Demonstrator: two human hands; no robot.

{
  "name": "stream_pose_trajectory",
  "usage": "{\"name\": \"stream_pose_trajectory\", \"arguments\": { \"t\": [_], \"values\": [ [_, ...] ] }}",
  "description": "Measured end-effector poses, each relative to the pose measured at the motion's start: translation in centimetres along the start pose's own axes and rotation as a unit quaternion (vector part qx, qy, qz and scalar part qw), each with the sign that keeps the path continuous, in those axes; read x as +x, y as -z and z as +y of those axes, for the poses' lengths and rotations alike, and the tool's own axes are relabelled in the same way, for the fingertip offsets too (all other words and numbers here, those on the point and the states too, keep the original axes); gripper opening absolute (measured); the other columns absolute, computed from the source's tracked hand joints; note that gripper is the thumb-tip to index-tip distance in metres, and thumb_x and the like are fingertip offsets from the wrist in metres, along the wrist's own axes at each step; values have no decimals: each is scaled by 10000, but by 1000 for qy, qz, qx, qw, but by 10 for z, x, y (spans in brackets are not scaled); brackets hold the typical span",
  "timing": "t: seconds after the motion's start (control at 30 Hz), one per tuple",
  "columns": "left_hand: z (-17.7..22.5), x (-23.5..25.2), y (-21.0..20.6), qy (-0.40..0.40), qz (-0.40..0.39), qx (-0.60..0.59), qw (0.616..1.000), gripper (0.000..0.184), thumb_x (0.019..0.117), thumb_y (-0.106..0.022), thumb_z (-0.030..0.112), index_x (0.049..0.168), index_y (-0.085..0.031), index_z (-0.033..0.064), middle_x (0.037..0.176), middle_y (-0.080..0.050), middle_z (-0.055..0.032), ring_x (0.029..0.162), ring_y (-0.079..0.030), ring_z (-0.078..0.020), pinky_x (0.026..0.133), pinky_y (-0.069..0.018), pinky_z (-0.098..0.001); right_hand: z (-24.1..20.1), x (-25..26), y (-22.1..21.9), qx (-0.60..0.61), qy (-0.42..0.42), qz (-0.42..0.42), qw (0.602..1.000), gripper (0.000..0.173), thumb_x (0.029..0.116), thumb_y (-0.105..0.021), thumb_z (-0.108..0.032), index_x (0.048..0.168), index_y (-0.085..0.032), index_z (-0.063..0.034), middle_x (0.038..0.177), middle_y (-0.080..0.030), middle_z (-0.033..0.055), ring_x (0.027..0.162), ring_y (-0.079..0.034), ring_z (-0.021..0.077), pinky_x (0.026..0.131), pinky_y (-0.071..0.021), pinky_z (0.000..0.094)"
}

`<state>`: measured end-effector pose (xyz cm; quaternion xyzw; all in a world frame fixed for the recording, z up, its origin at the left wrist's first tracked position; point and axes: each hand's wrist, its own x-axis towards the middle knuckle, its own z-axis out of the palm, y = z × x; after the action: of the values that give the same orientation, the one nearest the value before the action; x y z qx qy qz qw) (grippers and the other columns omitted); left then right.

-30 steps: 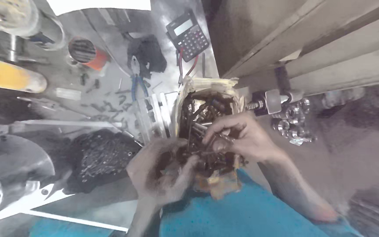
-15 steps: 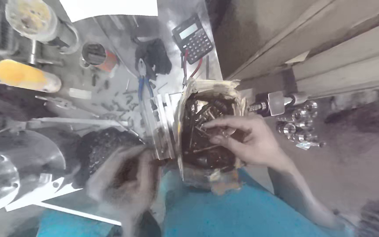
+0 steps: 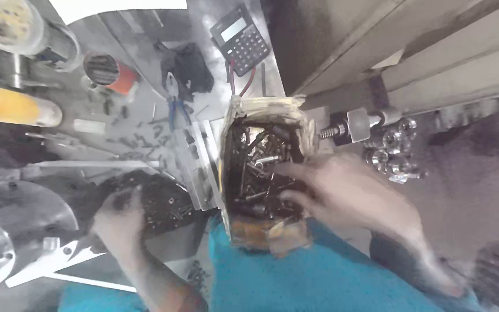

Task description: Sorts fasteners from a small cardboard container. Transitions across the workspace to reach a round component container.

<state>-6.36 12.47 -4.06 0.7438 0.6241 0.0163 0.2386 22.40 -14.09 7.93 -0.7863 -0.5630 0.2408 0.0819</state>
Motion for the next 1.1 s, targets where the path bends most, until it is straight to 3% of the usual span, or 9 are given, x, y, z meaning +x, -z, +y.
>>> {"name": "stream_pose_trajectory", "arguments": {
  "t": [0.1, 0.2, 0.27, 0.37, 0.47, 0.53, 0.7, 0.97, 1.1],
  "values": [
    [37, -16, 0, -111, -16, -159, 981, 322, 1001, -651, 313, 1141, -705, 29, 1004, -704, -60, 840, -629, -30, 807, -528, -254, 6, 26, 5, -6, -28, 91, 995, 283, 1014, -562, -318, 1133, -751, -143, 840, -724, 54, 733, -703, 252, 632, -556, 486],
    [88, -47, 1, -234, -70, -314, 918, 228, 979, -650, 291, 1099, -711, 106, 946, -701, 92, 722, -604, 68, 650, -519, -133, -5, 62, -4, -77, -109, 37, 990, 155, 966, -588, -178, 975, -714, -88, 819, -691, 142, 780, -696, 377, 625, -525, 572],
    [116, -67, -1, -303, -89, -380, 869, 247, 968, -693, 323, 1107, -697, 119, 874, -651, 121, 638, -530, 60, 555, -462, -121, -13, 80, -19, -148, -132, 59, 979, 127, 935, -608, -109, 832, -674, -74, 708, -641, 151, 680, -669, 392, 530, -494, 552],
    [138, -83, -7, -317, -81, -380, 865, 368, 871, -790, 311, 1144, -626, 127, 741, -560, 140, 560, -457, 57, 494, -405, -121, -7, 96, -35, -199, -128, 107, 966, 174, 914, -607, -58, 740, -617, -66, 652, -601, 149, 615, -644, 379, 468, -459, 511],
    [140, -83, -8, -295, -86, -373, 876, 326, 854, -764, 194, 1130, -604, 130, 708, -532, 124, 525, -437, 44, 462, -384, -120, -8, 98, -13, -156, -132, -7, 979, 52, 888, -667, -85, 885, -680, -34, 835, -669, 199, 777, -683, 430, 572, -509, 578],
    [137, -82, -8, -290, -82, -377, 876, 278, 859, -753, 181, 1103, -632, 122, 735, -558, 126, 538, -445, 60, 468, -384, -107, 1, 92, 7, -86, -134, -55, 986, 135, 853, -713, -191, 921, -690, -76, 896, -680, 182, 874, -673, 433, 659, -500, 625],
    [136, -81, -15, -279, -97, -434, 851, 264, 857, -746, 151, 1090, -623, 124, 798, -623, 105, 552, -489, 39, 470, -426, -124, 28, 57, 33, -22, -138, 116, 983, 225, 954, -581, -264, 1018, -775, -170, 784, -716, 102, 709, -688, 335, 596, -490, 607],
    [138, -80, -16, -270, -117, -435, 851, 257, 871, -731, 173, 1090, -600, 142, 697, -550, 127, 507, -457, 39, 446, -410, -124, 12, 63, 19, -97, -157, 14, 983, 177, 904, -647, -250, 1008, -768, -173, 802, -701, 145, 741, -689, 408, 574, -485, 616],
    [137, -79, -17, -279, -119, -447, 841, 247, 873, -727, 181, 1081, -600, 142, 674, -532, 129, 492, -433, 38, 435, -388, -125, -11, 86, -2, -171, -173, -19, 970, 74, 902, -637, -94, 850, -675, -58, 752, -649, 194, 720, -666, 452, 530, -464, 587]
  ]
}}
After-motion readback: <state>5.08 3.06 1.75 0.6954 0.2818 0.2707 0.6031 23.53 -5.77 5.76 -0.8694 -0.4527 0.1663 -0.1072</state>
